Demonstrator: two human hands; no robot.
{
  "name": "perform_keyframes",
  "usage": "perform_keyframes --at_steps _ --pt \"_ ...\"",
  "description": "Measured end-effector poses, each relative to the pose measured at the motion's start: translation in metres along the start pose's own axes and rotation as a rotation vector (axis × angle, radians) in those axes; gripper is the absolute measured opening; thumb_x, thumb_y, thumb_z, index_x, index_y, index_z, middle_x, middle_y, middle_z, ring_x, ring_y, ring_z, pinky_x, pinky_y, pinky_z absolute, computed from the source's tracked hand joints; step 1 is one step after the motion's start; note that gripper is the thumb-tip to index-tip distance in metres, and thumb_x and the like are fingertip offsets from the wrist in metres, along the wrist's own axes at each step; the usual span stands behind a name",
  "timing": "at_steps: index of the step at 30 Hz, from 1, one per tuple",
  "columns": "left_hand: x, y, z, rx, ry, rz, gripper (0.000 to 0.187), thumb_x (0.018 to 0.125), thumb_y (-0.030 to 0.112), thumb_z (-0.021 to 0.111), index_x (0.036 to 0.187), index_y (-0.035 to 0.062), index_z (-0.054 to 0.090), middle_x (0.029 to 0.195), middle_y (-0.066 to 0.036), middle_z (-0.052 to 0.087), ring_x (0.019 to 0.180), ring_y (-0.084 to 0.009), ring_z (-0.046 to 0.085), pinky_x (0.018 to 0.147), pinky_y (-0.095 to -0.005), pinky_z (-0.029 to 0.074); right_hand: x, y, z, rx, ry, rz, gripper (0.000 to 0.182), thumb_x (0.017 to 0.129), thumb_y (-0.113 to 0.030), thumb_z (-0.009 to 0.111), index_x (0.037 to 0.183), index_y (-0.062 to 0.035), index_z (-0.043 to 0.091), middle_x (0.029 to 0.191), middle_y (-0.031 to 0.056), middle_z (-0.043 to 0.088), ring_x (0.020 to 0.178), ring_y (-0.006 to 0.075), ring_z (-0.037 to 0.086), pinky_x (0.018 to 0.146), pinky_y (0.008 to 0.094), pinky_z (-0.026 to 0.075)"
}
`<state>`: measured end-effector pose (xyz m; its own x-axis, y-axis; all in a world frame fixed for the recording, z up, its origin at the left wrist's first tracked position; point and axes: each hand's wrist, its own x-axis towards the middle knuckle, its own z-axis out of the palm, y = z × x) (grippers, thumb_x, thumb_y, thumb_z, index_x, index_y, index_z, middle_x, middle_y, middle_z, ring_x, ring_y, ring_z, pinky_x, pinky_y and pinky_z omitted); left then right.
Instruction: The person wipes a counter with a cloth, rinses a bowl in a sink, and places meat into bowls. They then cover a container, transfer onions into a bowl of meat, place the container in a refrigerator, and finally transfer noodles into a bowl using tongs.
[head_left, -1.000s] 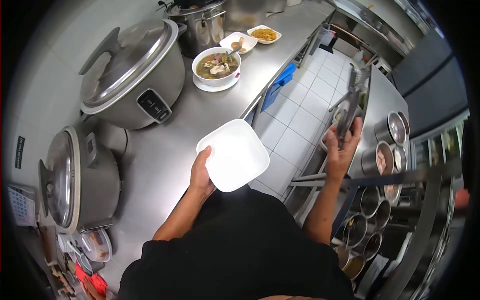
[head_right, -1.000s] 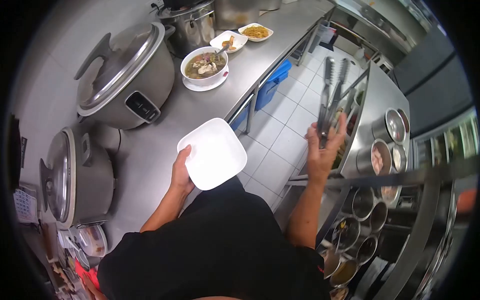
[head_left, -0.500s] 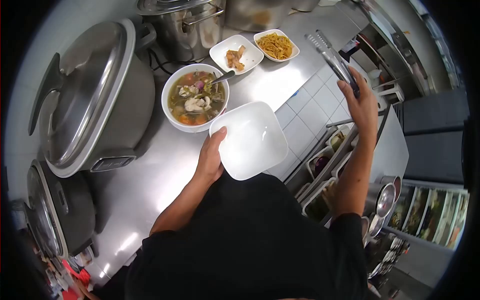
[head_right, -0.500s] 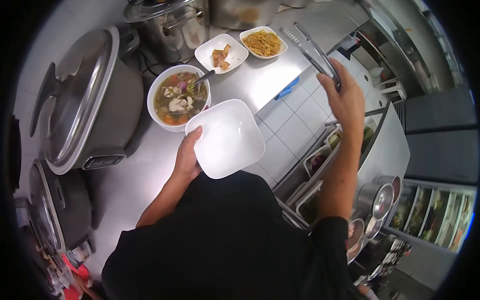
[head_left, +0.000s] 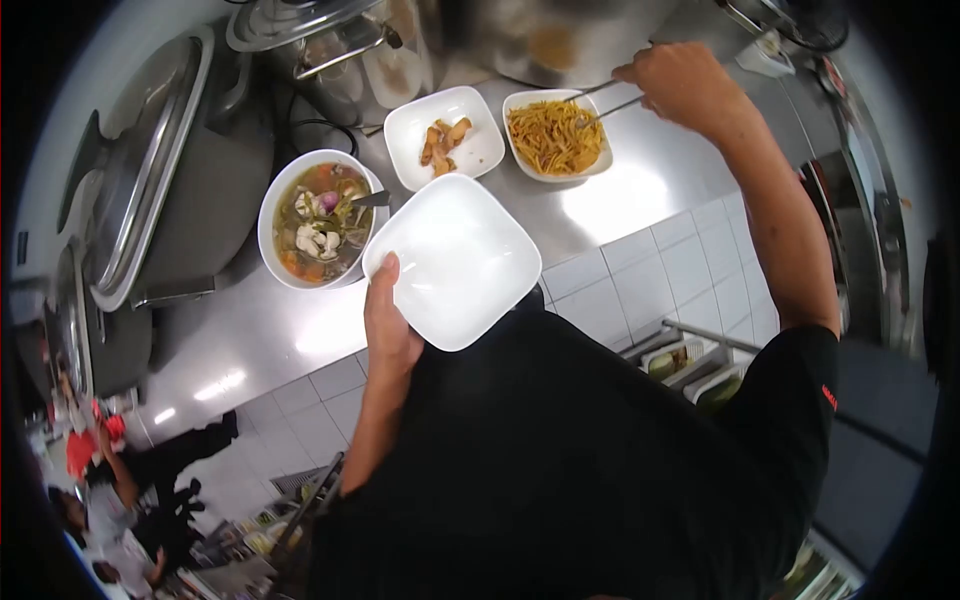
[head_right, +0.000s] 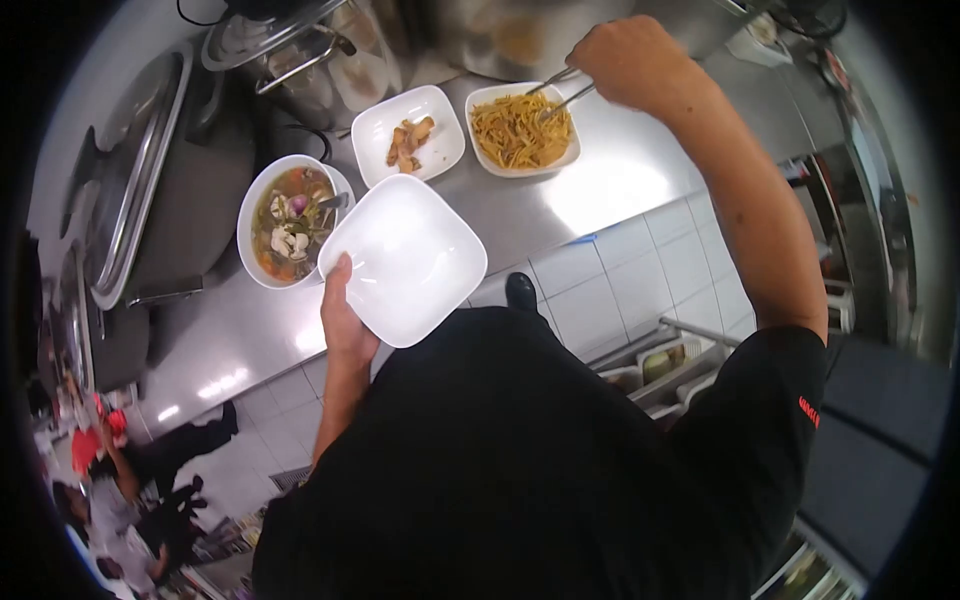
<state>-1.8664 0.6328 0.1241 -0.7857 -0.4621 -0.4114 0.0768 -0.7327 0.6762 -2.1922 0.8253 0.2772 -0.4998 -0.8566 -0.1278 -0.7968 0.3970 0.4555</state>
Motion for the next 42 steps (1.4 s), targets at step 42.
perform_keyframes --at_steps 42 --pt "-0.039 -0.187 0.182 -0.247 0.641 0.649 0.052 0.101 0.03 0.047 0.141 -0.0016 0.038 0.134 -0.015 0.053 0.12 -0.0278 0.056 0.1 -0.0408 0.047 0.048 0.113 0.07 0.437 0.261 -0.584 0.032 0.077 -0.019 0.069 0.106 -0.0087 0.074 0.093 0.0173 0.071 0.091 0.0339 0.067 0.082 0.0436 0.053"
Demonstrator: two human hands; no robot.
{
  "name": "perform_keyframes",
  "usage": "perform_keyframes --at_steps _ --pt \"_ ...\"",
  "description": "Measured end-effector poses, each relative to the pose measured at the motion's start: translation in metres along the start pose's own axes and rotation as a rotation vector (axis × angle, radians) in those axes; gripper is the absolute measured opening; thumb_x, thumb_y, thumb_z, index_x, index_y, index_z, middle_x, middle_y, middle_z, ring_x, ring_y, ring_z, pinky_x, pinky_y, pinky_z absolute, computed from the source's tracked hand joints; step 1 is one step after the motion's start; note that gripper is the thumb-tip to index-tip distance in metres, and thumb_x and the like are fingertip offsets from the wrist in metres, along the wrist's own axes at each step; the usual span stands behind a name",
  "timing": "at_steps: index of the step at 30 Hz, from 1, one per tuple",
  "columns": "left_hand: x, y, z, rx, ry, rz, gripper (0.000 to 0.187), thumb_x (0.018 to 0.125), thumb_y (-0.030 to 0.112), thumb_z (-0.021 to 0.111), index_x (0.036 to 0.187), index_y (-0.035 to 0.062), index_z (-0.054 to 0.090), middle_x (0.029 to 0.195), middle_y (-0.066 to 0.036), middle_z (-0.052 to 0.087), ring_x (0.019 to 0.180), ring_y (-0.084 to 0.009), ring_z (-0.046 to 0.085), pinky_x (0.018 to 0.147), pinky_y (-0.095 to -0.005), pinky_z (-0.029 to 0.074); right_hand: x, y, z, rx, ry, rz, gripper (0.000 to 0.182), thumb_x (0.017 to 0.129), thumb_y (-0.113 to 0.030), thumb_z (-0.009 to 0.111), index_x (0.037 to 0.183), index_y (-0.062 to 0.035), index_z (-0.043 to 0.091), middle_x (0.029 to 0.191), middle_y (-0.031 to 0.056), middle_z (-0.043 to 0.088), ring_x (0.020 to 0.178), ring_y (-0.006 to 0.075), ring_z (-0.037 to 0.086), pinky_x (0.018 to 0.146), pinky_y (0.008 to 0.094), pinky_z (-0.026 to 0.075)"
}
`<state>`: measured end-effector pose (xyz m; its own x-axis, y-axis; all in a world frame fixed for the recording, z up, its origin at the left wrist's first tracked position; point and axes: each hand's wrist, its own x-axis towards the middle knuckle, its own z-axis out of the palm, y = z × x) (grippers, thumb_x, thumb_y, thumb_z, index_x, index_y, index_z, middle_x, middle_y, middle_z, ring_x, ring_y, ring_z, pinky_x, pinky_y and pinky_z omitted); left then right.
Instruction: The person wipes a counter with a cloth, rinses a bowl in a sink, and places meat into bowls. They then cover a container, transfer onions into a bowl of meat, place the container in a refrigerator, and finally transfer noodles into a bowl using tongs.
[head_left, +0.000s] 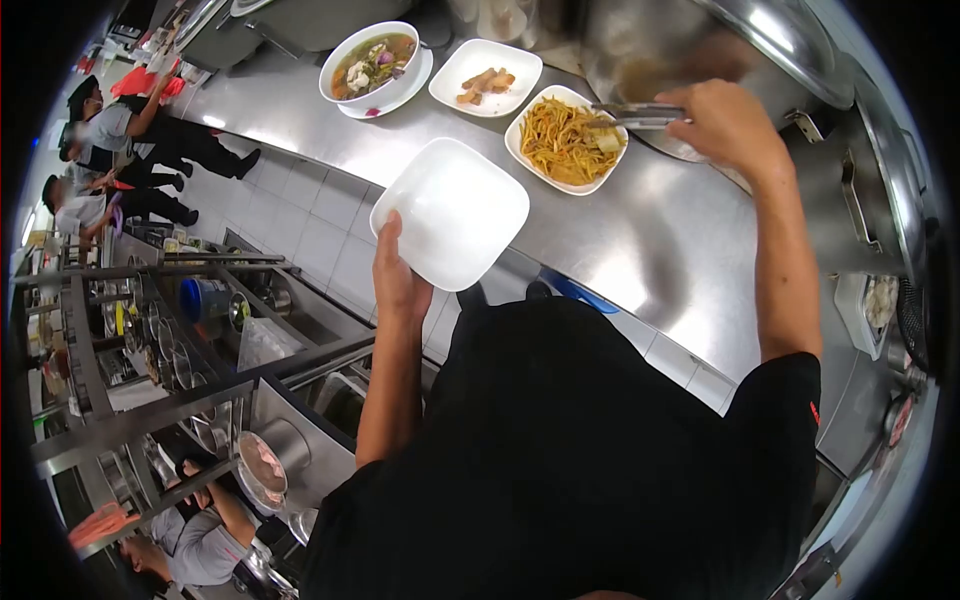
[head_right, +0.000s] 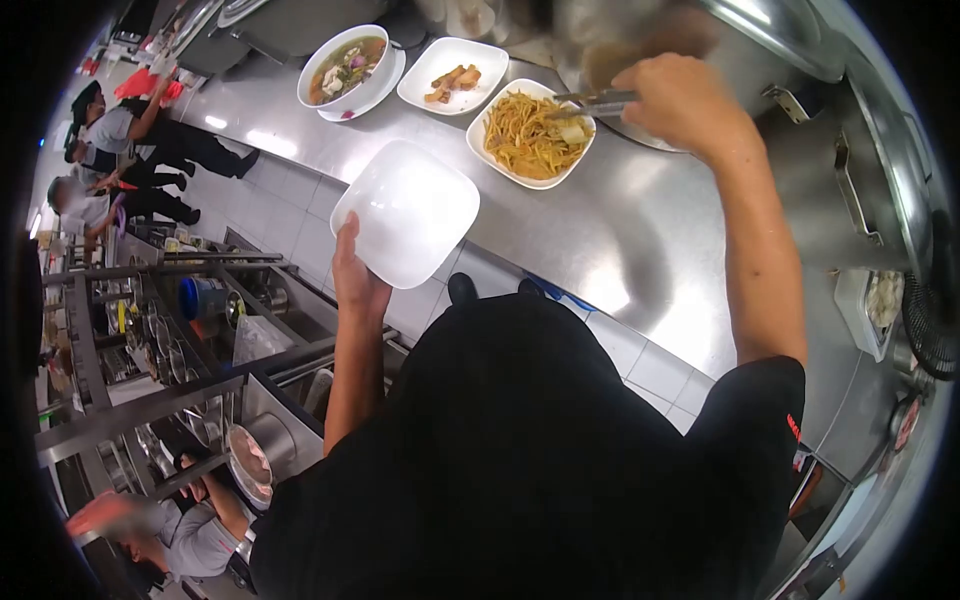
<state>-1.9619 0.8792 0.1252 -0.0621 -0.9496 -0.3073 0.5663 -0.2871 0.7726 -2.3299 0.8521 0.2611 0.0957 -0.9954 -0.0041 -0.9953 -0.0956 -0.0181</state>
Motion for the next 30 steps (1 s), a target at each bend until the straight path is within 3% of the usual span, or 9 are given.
perform_keyframes --at_steps 3,6,9,12,21,27,30 --pt "-0.009 -0.002 -0.002 -0.002 0.034 -0.005 0.052 0.101 0.03 0.047 0.141 -0.0021 0.039 0.134 -0.015 0.053 0.12 -0.0277 0.056 0.1 -0.0409 0.047 0.003 -0.004 -0.013 -0.039 0.034 -0.006 0.029 0.073 -0.018 0.067 0.099 -0.0067 0.075 0.092 0.0178 0.071 0.088 0.0351 0.068 0.079 0.0446 0.054" --pt "-0.011 -0.006 -0.003 0.011 0.039 -0.007 0.052 0.101 0.03 0.047 0.141 -0.0024 0.039 0.133 -0.015 0.054 0.121 -0.0277 0.055 0.1 -0.0409 0.047 0.029 -0.004 0.009 -0.195 -0.083 0.0 0.034 0.074 -0.024 0.069 0.103 -0.0072 0.074 0.084 0.018 0.07 0.082 0.0363 0.067 0.076 0.0454 0.053" --pt "-0.015 -0.006 0.003 0.005 0.041 -0.007 0.052 0.101 0.031 0.047 0.14 -0.0028 0.04 0.133 -0.015 0.054 0.12 -0.0277 0.056 0.1 -0.0409 0.047 0.042 -0.023 0.01 -0.152 -0.191 -0.051 0.031 0.074 -0.025 0.07 0.096 -0.0039 0.073 0.084 0.0187 0.07 0.082 0.0369 0.067 0.076 0.0456 0.053" --pt "-0.015 -0.009 0.001 0.027 -0.007 0.009 0.057 0.101 0.035 0.049 0.141 -0.0032 0.037 0.135 -0.016 0.052 0.122 -0.0275 0.054 0.101 -0.0411 0.046 0.043 -0.04 0.004 -0.143 -0.189 -0.095 0.023 0.068 -0.016 0.065 0.083 -0.0002 0.074 0.083 0.0171 0.071 0.08 0.034 0.069 0.07 0.0431 0.056" --pt "-0.023 -0.017 -0.004 0.001 -0.003 0.004 0.058 0.102 0.036 0.047 0.142 -0.0035 0.036 0.135 -0.017 0.051 0.122 -0.028 0.054 0.1 -0.0414 0.046 0.049 -0.055 0.026 -0.274 -0.23 -0.06 0.02 0.073 -0.008 0.062 0.087 -0.0053 0.076 0.091 0.0139 0.073 0.084 0.0304 0.071 0.072 0.0418 0.057" --pt "-0.022 -0.021 -0.002 0.0 -0.011 0.0 0.058 0.102 0.035 0.046 0.143 -0.0039 0.035 0.135 -0.017 0.051 0.122 -0.0285 0.054 0.101 -0.0412 0.046 0.045 -0.028 0.051 -0.155 -0.087 -0.149 0.023 0.075 -0.012 0.06 0.091 -0.0057 0.076 0.088 0.0152 0.072 0.081 0.0314 0.07 0.073 0.0427 0.055" --pt "-0.017 -0.022 0.0 -0.003 -0.014 0.017 0.058 0.102 0.034 0.046 0.142 -0.0046 0.034 0.136 -0.017 0.051 0.122 -0.0284 0.054 0.101 -0.0406 0.046 0.04 -0.015 0.04 -0.032 -0.101 -0.122 0.027 0.075 -0.023 0.065 0.098 -0.0141 0.077 0.089 0.0135 0.072 0.086 0.0319 0.068 0.079 0.0426 0.053"
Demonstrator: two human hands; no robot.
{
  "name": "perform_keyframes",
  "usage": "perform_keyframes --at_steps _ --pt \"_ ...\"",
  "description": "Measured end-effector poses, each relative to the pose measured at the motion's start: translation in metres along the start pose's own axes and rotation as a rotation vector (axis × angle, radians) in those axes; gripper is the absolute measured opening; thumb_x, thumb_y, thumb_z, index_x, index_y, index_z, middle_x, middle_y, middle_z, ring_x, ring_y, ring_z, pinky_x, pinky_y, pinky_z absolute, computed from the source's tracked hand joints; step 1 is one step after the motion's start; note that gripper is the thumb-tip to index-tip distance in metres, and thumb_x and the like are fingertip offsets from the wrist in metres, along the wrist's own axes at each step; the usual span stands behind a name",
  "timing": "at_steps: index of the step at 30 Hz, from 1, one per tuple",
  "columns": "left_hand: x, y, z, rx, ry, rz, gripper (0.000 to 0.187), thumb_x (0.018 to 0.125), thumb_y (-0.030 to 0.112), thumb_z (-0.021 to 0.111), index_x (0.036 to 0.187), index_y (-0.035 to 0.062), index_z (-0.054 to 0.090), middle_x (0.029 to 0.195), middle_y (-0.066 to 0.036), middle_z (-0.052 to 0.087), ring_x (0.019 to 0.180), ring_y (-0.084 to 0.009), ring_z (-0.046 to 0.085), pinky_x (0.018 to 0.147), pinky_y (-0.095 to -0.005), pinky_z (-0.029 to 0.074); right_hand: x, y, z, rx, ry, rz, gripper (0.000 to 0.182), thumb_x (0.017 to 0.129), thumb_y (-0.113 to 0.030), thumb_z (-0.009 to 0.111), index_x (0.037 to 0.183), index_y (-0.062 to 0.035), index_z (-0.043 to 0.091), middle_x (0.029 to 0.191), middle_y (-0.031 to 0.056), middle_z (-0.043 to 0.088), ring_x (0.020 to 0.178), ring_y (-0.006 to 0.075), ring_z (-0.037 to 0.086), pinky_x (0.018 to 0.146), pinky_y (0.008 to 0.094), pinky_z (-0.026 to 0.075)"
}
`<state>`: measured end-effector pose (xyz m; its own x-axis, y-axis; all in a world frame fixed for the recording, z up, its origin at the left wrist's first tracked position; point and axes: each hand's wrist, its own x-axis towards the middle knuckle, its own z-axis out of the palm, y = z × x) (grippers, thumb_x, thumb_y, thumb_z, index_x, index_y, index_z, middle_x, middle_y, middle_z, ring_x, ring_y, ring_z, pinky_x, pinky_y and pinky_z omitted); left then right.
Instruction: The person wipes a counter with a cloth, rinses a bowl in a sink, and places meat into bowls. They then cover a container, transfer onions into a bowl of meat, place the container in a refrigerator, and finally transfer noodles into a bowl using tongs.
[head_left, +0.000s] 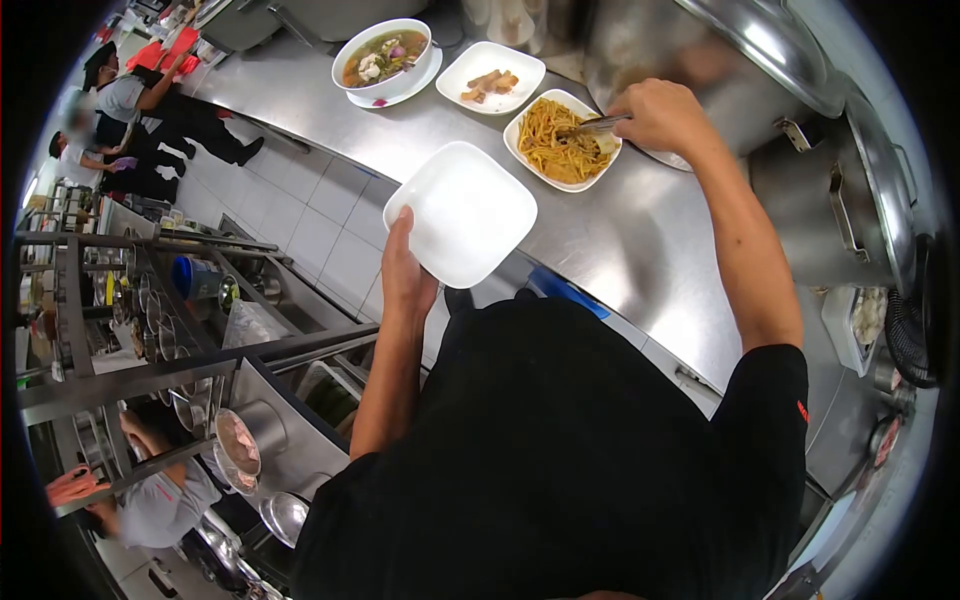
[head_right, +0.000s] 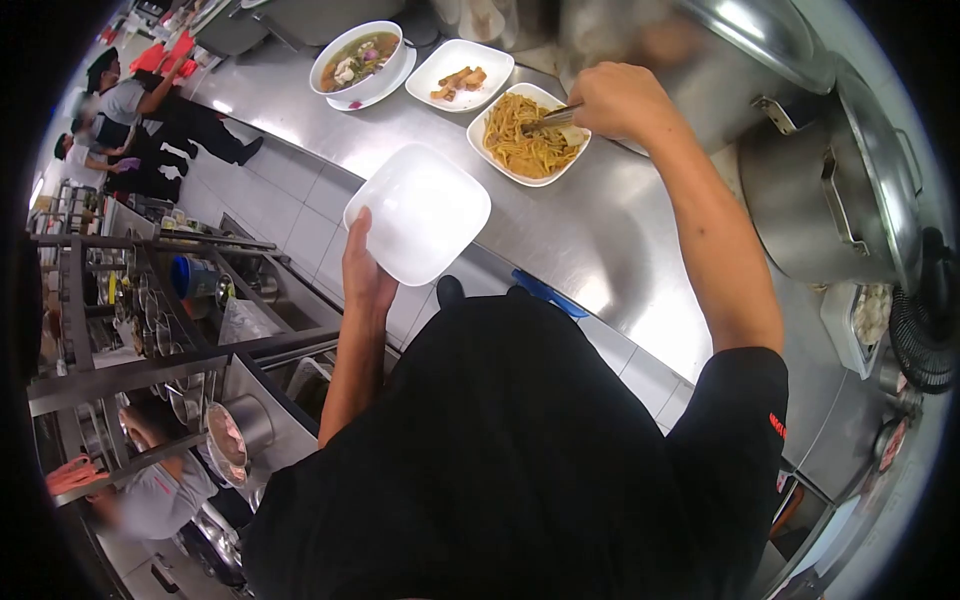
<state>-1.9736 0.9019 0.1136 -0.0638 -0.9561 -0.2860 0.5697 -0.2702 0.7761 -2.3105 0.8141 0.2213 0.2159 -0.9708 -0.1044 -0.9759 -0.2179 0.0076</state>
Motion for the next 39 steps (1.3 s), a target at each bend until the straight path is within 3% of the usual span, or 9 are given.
perform_keyframes --at_steps 9,18,21,24,27,33,36,37,39 --pt "0.018 0.003 0.001 0.005 -0.015 0.003 0.058 0.101 0.033 0.047 0.143 -0.0054 0.034 0.139 -0.018 0.049 0.124 -0.0281 0.053 0.104 -0.0395 0.044 -0.023 0.02 -0.032 0.099 0.093 0.024 0.035 0.075 -0.027 0.069 0.104 -0.0075 0.075 0.089 0.0153 0.072 0.085 0.0318 0.067 0.079 0.04 0.052" --pt "0.046 0.013 0.001 0.013 -0.011 0.04 0.057 0.101 0.033 0.048 0.144 -0.0029 0.034 0.139 -0.017 0.05 0.127 -0.0289 0.052 0.106 -0.0411 0.042 -0.033 0.025 -0.076 0.266 0.169 0.013 0.033 0.077 -0.022 0.069 0.106 -0.005 0.074 0.078 0.0145 0.07 0.065 0.0254 0.064 0.064 0.0367 0.049" --pt "0.054 0.017 0.007 0.032 -0.017 0.062 0.056 0.102 0.033 0.046 0.143 -0.0034 0.034 0.14 -0.018 0.049 0.128 -0.0285 0.051 0.107 -0.0406 0.041 -0.039 0.014 -0.083 0.27 0.138 0.1 0.034 0.078 -0.022 0.069 0.106 -0.0028 0.073 0.071 0.0136 0.067 0.055 0.0222 0.058 0.057 0.0366 0.047" --pt "0.077 0.011 -0.002 0.097 -0.04 0.097 0.059 0.101 0.04 0.049 0.141 -0.0024 0.037 0.136 -0.014 0.053 0.123 -0.0254 0.055 0.103 -0.0385 0.045 -0.041 0.005 -0.089 0.25 0.095 0.151 0.034 0.079 -0.022 0.069 0.107 -0.0032 0.073 0.064 0.0117 0.063 0.049 0.0203 0.053 0.053 0.0367 0.044" --pt "0.096 0.008 -0.007 0.111 -0.042 0.099 0.061 0.101 0.043 0.049 0.142 0.0009 0.037 0.134 -0.013 0.054 0.119 -0.0229 0.058 0.097 -0.0372 0.05 -0.04 0.013 -0.083 0.22 0.184 0.042 0.034 0.08 -0.023 0.069 0.106 -0.0028 0.073 0.06 0.0096 0.058 0.047 0.0196 0.05 0.052 0.037 0.042" --pt "0.114 0.012 0.003 0.147 -0.056 0.136 0.06 0.1 0.048 0.047 0.142 0.0046 0.037 0.131 -0.011 0.056 0.11 -0.02 0.064 0.083 -0.0335 0.057 -0.049 0.019 -0.11 0.16 0.31 -0.037 0.032 0.081 -0.024 0.068 0.105 -0.0033 0.073 0.063 0.0106 0.061 0.052 0.0201 0.055 0.055 0.0354 0.044" --pt "0.119 0.014 0.014 0.14 -0.061 0.127 0.061 0.1 0.05 0.047 0.142 0.0065 0.038 0.129 -0.01 0.058 0.108 -0.0193 0.065 0.08 -0.0327 0.058 -0.06 0.012 -0.143 0.164 0.27 0.015 0.037 0.084 -0.022 0.068 0.113 0.0006 0.07 0.088 0.0111 0.071 0.081 0.0201 0.064 0.079 0.0329 0.049" --pt "0.121 0.013 0.017 0.144 -0.074 0.122 0.062 0.1 0.051 0.046 0.142 0.0071 0.038 0.127 -0.01 0.059 0.107 -0.0188 0.066 0.078 -0.0323 0.059 -0.064 0.003 -0.156 0.23 0.238 0.097 0.037 0.086 -0.025 0.068 0.114 0.0001 0.069 0.088 0.008 0.069 0.079 0.0166 0.06 0.077 0.0309 0.048" --pt "0.126 0.013 0.023 0.153 -0.097 0.115 0.063 0.099 0.054 0.046 0.142 0.0084 0.038 0.125 -0.009 0.06 0.104 -0.0179 0.067 0.074 -0.0316 0.06 -0.066 0.012 -0.176 0.134 0.276 0.036 0.039 0.088 -0.026 0.067 0.116 -0.0005 0.069 0.087 0.0057 0.068 0.079 0.0141 0.057 0.077 0.0288 0.047"
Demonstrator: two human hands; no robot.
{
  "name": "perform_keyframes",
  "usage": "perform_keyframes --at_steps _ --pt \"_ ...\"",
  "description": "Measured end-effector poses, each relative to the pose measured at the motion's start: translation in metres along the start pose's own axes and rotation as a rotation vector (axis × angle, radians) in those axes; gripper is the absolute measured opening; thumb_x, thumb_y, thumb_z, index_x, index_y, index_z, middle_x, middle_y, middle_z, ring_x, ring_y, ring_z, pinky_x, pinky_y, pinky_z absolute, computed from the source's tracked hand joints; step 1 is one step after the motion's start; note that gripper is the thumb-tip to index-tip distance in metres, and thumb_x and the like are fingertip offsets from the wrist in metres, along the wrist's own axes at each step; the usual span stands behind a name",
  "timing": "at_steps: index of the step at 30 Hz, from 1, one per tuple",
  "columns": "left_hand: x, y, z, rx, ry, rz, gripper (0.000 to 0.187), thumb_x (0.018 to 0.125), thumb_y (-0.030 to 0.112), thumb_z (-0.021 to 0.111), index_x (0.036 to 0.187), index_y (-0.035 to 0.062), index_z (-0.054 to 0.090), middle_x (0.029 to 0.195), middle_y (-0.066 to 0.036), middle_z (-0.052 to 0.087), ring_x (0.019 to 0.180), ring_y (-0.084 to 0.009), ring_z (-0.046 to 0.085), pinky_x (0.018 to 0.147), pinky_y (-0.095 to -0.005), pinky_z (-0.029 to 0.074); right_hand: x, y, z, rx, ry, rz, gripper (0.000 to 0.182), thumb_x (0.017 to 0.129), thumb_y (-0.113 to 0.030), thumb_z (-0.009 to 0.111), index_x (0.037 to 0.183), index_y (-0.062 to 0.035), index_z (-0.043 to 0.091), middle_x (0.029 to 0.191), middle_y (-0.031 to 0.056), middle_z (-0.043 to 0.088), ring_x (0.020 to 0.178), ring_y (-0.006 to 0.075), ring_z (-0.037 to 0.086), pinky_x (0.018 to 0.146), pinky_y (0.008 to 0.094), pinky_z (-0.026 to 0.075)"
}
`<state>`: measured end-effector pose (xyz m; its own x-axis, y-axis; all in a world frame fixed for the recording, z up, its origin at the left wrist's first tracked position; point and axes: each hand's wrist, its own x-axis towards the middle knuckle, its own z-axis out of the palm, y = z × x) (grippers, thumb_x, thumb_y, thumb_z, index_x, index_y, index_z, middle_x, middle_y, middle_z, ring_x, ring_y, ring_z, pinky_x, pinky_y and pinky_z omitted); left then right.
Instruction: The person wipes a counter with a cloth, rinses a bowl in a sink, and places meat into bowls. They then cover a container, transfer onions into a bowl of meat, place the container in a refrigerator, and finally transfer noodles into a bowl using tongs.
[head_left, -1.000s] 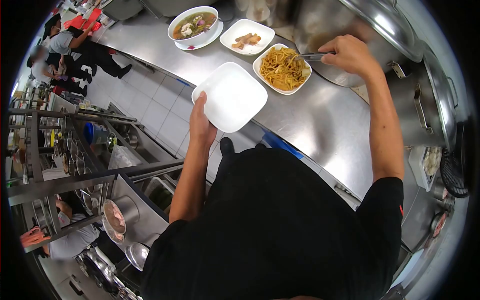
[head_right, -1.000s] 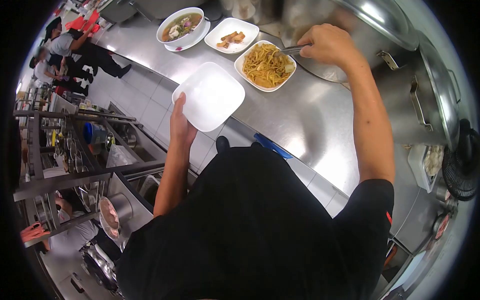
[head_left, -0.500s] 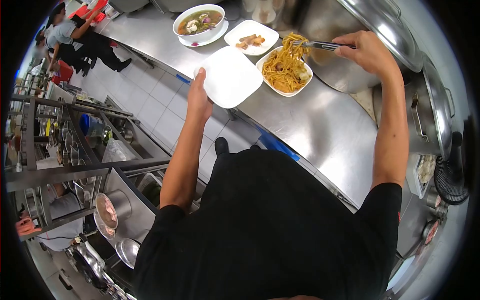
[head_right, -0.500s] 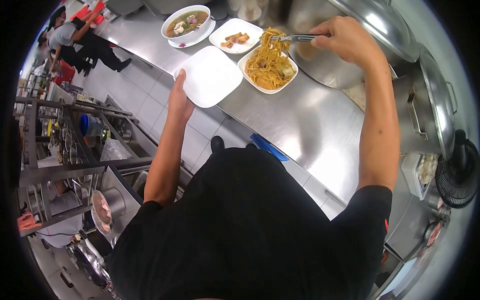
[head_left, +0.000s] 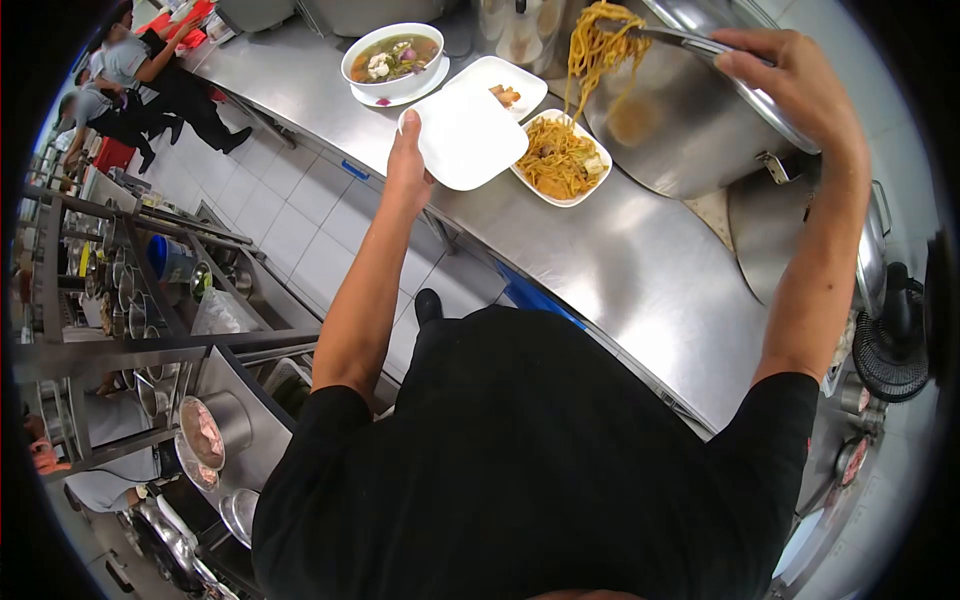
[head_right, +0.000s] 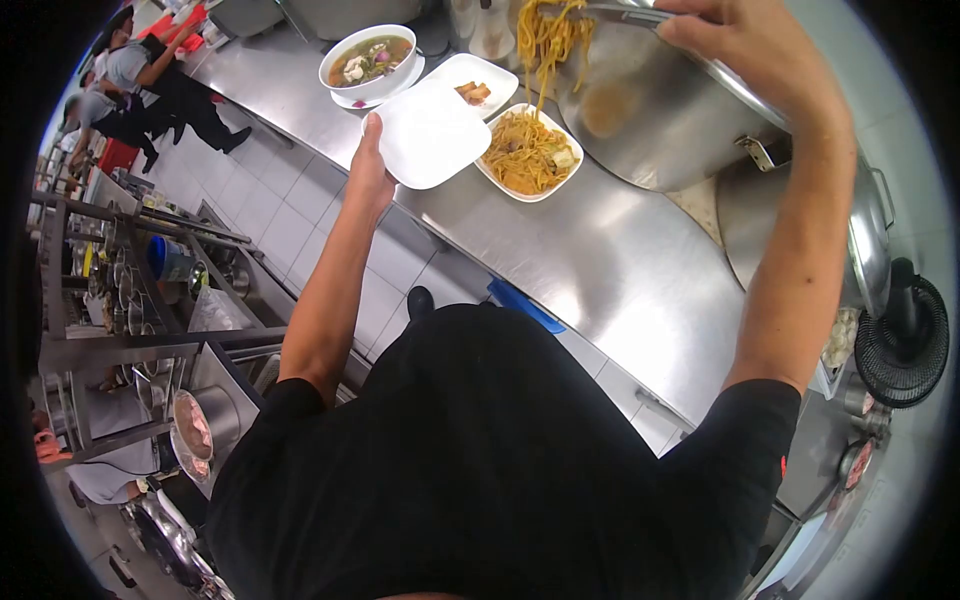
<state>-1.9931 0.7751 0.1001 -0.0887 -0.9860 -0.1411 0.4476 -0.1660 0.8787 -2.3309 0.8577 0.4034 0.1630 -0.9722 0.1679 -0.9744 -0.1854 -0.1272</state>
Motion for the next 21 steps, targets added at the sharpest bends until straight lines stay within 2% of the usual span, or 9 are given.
perform_keyframes --at_steps 5,7,8,10,12,14,15,17,21 --pt "0.015 -0.007 0.021 -0.018 -0.082 -0.059 0.067 0.096 0.061 0.046 0.141 0.0108 0.04 0.121 -0.007 0.063 0.098 -0.0158 0.069 0.066 -0.0299 0.06 0.009 0.014 -0.043 0.112 0.099 -0.078 0.041 0.091 -0.032 0.066 0.121 -0.003 0.067 0.094 0.0024 0.068 0.086 0.0092 0.057 0.079 0.0246 0.045" --pt "0.019 -0.012 0.031 -0.02 -0.101 -0.092 0.069 0.095 0.062 0.046 0.141 0.0114 0.04 0.121 -0.007 0.063 0.1 -0.0167 0.068 0.068 -0.0306 0.06 -0.027 -0.057 -0.085 -0.04 -0.067 -0.176 0.052 0.087 -0.024 0.071 0.133 -0.0053 0.058 0.119 0.0206 0.067 0.105 0.027 0.065 0.091 0.0326 0.051" --pt "0.015 -0.012 0.04 -0.016 -0.114 -0.099 0.074 0.094 0.066 0.044 0.143 0.0105 0.04 0.126 -0.009 0.062 0.107 -0.0191 0.066 0.076 -0.035 0.059 -0.028 -0.06 -0.089 -0.021 -0.082 -0.172 0.053 0.087 -0.027 0.071 0.134 -0.0064 0.058 0.121 0.0216 0.065 0.113 0.0262 0.063 0.097 0.0324 0.048" --pt "0.013 -0.014 0.052 -0.044 -0.133 -0.135 0.076 0.094 0.067 0.043 0.143 0.0098 0.04 0.129 -0.009 0.06 0.112 -0.0208 0.064 0.083 -0.0387 0.057 -0.017 -0.046 -0.081 0.021 -0.057 -0.146 0.049 0.089 -0.032 0.069 0.13 -0.0062 0.061 0.114 0.0157 0.065 0.11 0.0199 0.06 0.095 0.0299 0.045" --pt "0.007 -0.012 0.066 -0.051 -0.114 -0.178 0.08 0.093 0.07 0.041 0.143 0.0079 0.041 0.133 -0.01 0.058 0.118 -0.0232 0.061 0.093 -0.043 0.053 0.011 -0.001 -0.042 0.067 0.024 -0.101 0.041 0.093 -0.033 0.065 0.121 -0.0036 0.067 0.096 0.0019 0.068 0.088 0.0089 0.059 0.08 0.0253 0.046" --pt "0.003 -0.015 0.071 -0.093 -0.164 -0.163 0.081 0.093 0.071 0.04 0.144 0.0072 0.04 0.135 -0.01 0.057 0.119 -0.0245 0.06 0.095 -0.0434 0.053 0.012 -0.016 -0.007 -0.069 0.015 -0.259 0.038 0.088 -0.025 0.067 0.116 -0.0001 0.069 0.095 0.0095 0.071 0.087 0.0198 0.063 0.083 0.0332 0.049" --pt "0.001 -0.017 0.073 -0.114 -0.186 -0.158 0.082 0.093 0.071 0.04 0.144 0.0069 0.039 0.135 -0.01 0.057 0.12 -0.0251 0.06 0.096 -0.0436 0.052 0.014 -0.027 0.02 -0.015 -0.055 -0.155 0.037 0.084 -0.022 0.067 0.112 0.0017 0.069 0.094 0.0175 0.071 0.086 0.0279 0.066 0.082 0.0366 0.05" --pt "-0.005 -0.018 0.077 -0.134 -0.229 -0.133 0.084 0.092 0.071 0.04 0.145 0.0062 0.036 0.139 -0.012 0.054 0.123 -0.0259 0.058 0.098 -0.0441 0.051 0.018 -0.049 0.062 -0.278 -0.214 -0.163 0.036 0.079 -0.021 0.07 0.113 -0.0099 0.072 0.088 0.0188 0.07 0.082 0.0342 0.066 0.074 0.0422 0.051" --pt "-0.016 -0.02 0.075 -0.147 -0.3 -0.112 0.088 0.091 0.071 0.041 0.147 0.0043 0.032 0.144 -0.015 0.047 0.129 -0.0272 0.052 0.104 -0.0447 0.048 0.007 -0.06 0.063 -0.399 -0.161 -0.254 0.036 0.076 -0.019 0.071 0.111 -0.0132 0.073 0.079 0.0148 0.069 0.076 0.0334 0.065 0.071 0.0437 0.051"
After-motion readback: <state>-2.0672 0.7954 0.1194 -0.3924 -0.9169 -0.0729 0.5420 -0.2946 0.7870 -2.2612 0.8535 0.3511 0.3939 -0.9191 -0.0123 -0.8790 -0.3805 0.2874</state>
